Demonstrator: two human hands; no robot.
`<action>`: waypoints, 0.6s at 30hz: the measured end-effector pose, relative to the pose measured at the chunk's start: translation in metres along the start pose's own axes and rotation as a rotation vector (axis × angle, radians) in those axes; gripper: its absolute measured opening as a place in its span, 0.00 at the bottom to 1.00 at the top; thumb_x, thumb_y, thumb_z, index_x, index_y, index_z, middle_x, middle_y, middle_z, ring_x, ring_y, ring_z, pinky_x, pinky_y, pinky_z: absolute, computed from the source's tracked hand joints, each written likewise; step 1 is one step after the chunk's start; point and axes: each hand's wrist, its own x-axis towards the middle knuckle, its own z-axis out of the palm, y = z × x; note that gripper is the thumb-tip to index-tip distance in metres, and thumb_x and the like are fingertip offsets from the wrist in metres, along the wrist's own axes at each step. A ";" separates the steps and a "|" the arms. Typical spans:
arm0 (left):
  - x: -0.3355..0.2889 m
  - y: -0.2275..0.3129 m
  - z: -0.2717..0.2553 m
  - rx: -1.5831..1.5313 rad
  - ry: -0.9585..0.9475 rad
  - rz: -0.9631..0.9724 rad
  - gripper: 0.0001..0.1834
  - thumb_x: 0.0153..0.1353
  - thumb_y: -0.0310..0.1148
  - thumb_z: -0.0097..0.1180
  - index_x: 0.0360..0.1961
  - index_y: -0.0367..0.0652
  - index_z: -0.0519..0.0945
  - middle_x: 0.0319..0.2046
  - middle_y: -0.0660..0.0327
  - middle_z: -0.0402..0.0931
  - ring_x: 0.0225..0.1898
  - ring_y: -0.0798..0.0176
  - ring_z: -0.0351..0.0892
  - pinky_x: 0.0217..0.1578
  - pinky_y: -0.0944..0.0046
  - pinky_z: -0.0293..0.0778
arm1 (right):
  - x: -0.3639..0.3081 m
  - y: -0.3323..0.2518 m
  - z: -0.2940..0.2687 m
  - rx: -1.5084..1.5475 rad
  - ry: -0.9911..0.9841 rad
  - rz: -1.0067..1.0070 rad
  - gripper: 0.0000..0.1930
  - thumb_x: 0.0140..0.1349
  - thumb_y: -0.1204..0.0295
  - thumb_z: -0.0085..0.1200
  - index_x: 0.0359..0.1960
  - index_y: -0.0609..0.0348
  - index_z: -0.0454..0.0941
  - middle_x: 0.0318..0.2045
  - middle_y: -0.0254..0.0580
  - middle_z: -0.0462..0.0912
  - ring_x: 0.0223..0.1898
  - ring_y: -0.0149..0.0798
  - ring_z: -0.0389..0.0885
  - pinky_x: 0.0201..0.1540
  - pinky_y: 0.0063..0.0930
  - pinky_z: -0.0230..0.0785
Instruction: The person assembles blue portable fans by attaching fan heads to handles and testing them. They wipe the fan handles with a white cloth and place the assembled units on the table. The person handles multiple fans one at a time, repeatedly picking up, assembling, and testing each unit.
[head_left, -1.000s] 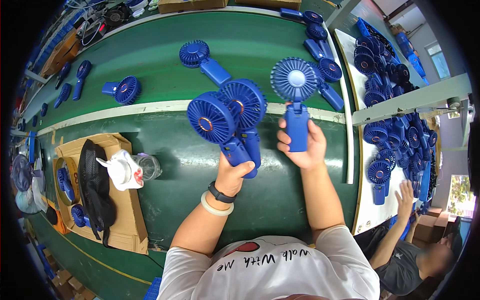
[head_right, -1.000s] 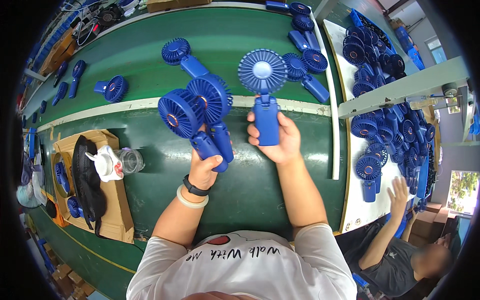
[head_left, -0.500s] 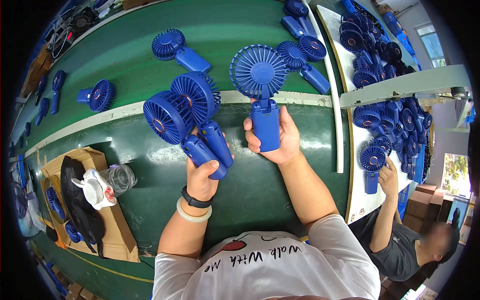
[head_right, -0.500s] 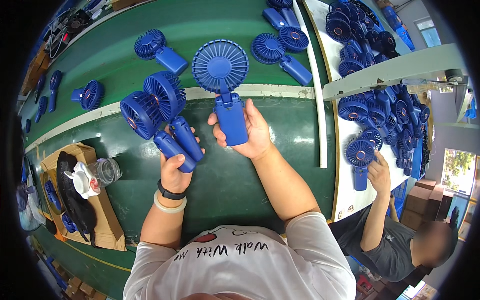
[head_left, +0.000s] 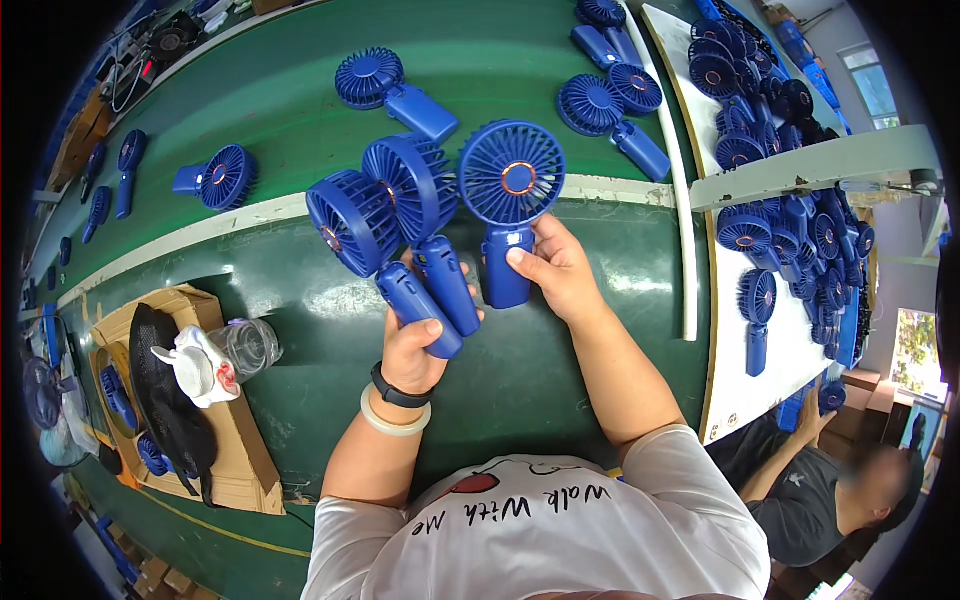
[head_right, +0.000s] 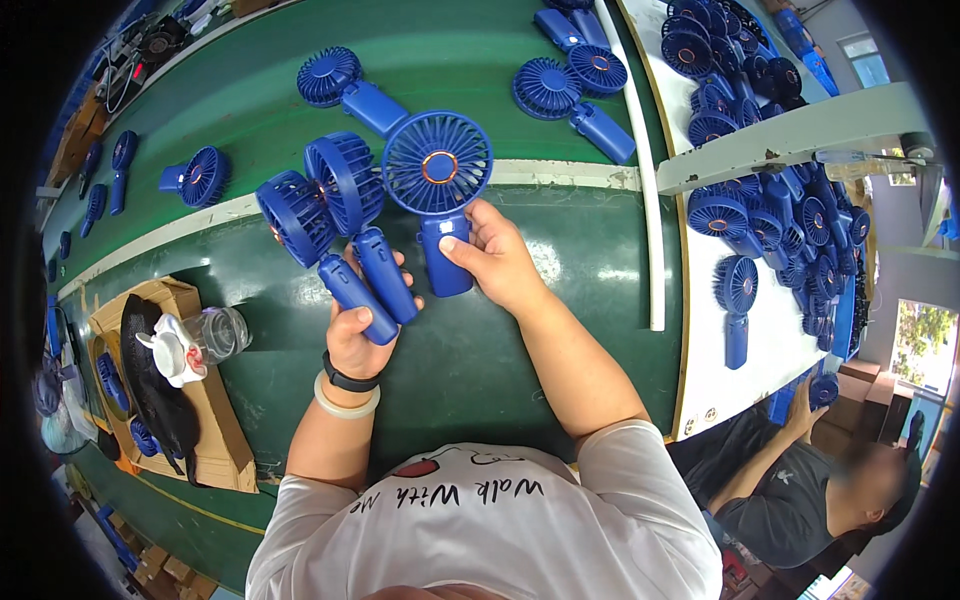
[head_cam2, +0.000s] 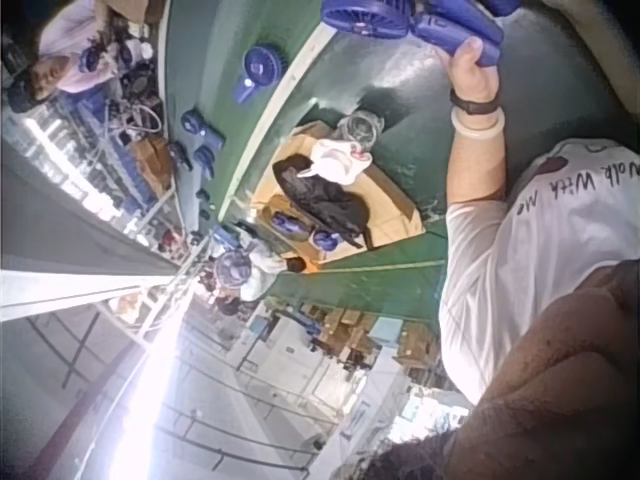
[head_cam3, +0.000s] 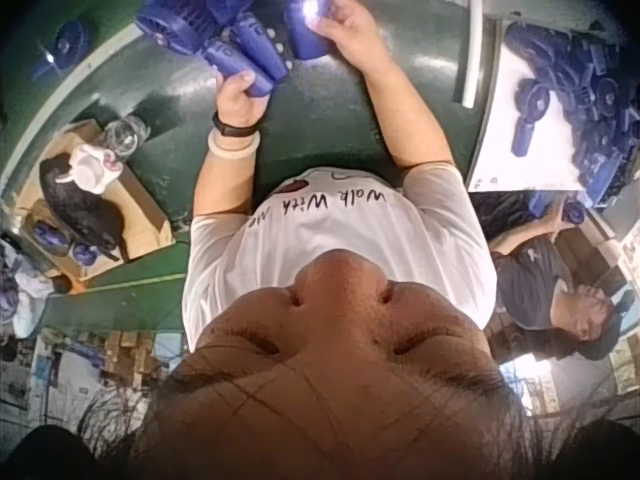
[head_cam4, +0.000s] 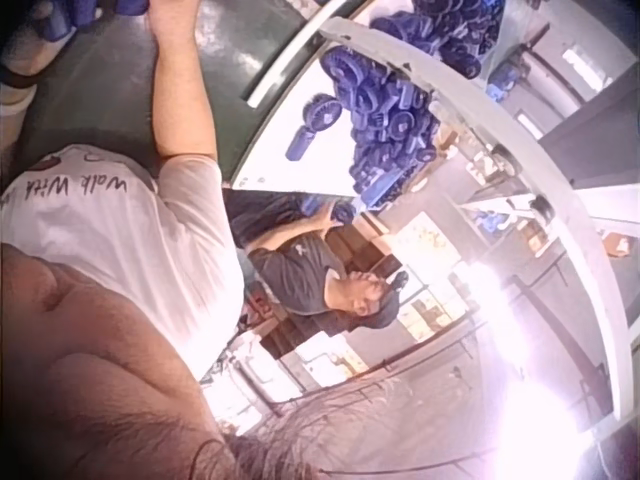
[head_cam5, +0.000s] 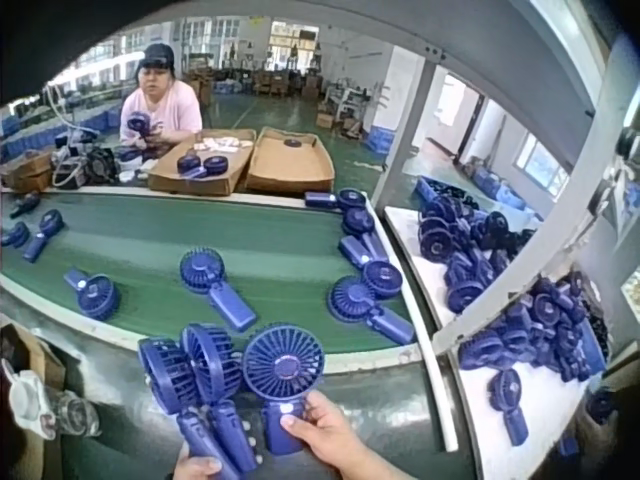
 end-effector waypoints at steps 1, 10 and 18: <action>0.001 0.000 -0.002 0.020 -0.010 0.011 0.45 0.43 0.33 0.61 0.63 0.49 0.52 0.51 0.50 0.64 0.49 0.53 0.71 0.44 0.50 0.75 | 0.001 0.001 0.000 -0.004 0.016 0.026 0.21 0.58 0.73 0.54 0.53 0.62 0.65 0.43 0.41 0.76 0.44 0.33 0.76 0.50 0.28 0.67; 0.001 -0.002 0.000 0.034 -0.028 0.019 0.45 0.43 0.33 0.61 0.63 0.50 0.52 0.52 0.50 0.63 0.50 0.53 0.71 0.44 0.50 0.75 | 0.001 -0.005 0.005 0.004 0.027 -0.060 0.23 0.57 0.79 0.52 0.55 0.64 0.63 0.48 0.41 0.72 0.48 0.30 0.73 0.51 0.27 0.67; 0.000 -0.006 0.006 0.054 0.013 0.023 0.43 0.43 0.30 0.61 0.61 0.50 0.55 0.54 0.52 0.62 0.52 0.53 0.69 0.49 0.45 0.71 | 0.000 -0.006 0.007 0.041 0.043 -0.011 0.24 0.56 0.80 0.52 0.56 0.65 0.63 0.51 0.42 0.71 0.49 0.31 0.73 0.52 0.27 0.66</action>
